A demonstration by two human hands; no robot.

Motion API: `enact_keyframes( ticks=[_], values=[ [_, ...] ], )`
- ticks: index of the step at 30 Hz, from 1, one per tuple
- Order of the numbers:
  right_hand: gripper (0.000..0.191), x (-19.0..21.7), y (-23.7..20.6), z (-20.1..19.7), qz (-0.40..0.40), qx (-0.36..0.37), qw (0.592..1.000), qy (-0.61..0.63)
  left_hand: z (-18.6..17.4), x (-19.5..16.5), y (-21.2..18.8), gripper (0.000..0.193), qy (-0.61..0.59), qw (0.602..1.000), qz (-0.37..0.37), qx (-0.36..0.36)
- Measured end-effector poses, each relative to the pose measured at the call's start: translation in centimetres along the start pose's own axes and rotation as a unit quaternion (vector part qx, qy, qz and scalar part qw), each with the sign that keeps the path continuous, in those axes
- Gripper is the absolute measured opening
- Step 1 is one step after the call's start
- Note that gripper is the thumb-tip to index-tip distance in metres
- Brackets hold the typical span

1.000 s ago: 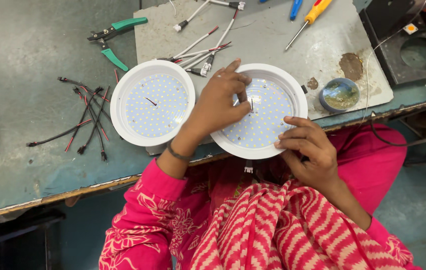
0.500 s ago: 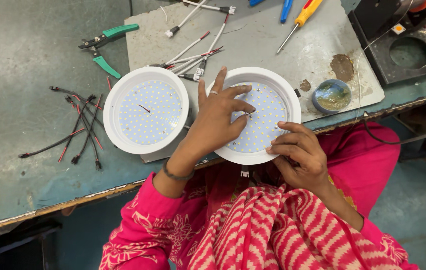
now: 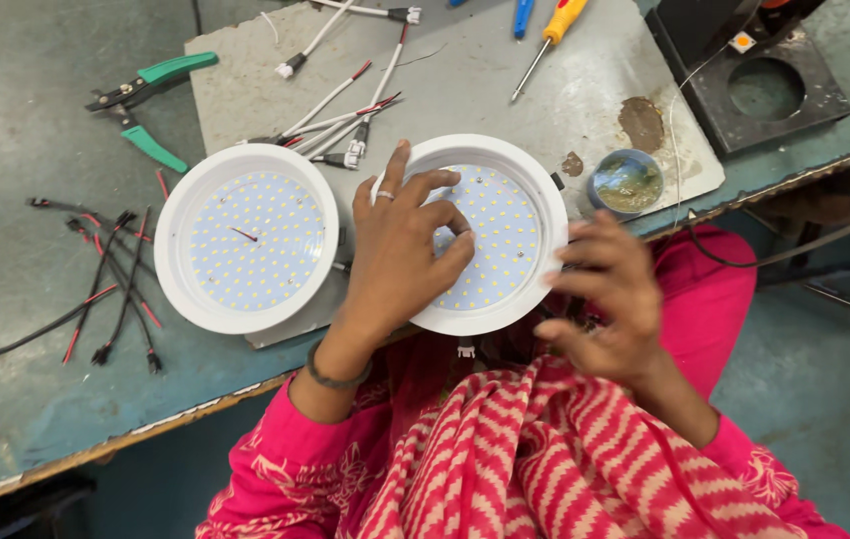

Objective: The person solders wires to the contacts on a circular LED panel using a soldering iron and flux. They apply flux, heat the joint, and add solder to secure the connection. The person repeats this process on multiple LED panels, handling each one individually and placing finished units aside.

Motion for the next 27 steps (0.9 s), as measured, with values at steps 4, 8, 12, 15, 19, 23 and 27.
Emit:
enact_keyframes(
  ticks=[4, 8, 12, 15, 19, 23, 27],
  values=[
    [0.051, -1.9, 0.8, -2.7, 0.068, -0.123, 0.986, -0.086, 0.2, 0.9, -0.2, 0.012, 0.022, 1.000, -0.004, -0.009],
    [0.072, -3.9, 2.3, -4.2, 0.131, -0.088, 0.971, -0.181, 0.1, 1.9, -0.2, 0.012, 0.010, 1.000, -0.011, -0.001],
    [0.098, -5.7, 3.5, -3.8, 0.146, 0.027, 0.965, -0.216, -0.3, 2.8, -0.1, 0.012, -0.030, 0.999, 0.000, 0.011],
    [0.103, -6.5, 3.5, -3.5, 0.193, 0.019, 0.965, -0.176, -0.4, 3.6, 0.1, 0.015, -0.053, 0.998, 0.006, 0.028],
    [0.103, -6.9, 3.4, -2.9, 0.254, -0.021, 0.946, -0.201, 0.1, 4.1, 0.6, 0.013, -0.056, 0.998, -0.017, 0.036],
    [0.106, -6.4, 3.6, -2.6, 0.210, -0.017, 0.950, -0.232, 0.1, 4.1, 0.9, 0.012, -0.046, 0.998, -0.024, 0.020],
    [0.093, -6.4, 3.2, -3.4, 0.233, -0.012, 0.970, -0.064, -0.3, 3.7, 0.9, 0.012, -0.027, 0.999, -0.032, -0.002]
  ],
)
Point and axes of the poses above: each hand's wrist, its own y-axis towards the middle knuckle, its own z-axis out of the palm, x = y × z, the point moved 3 cm from there along y, towards the middle knuckle, and after that the axes turned 15 degrees about y, right-handed, at the moved point
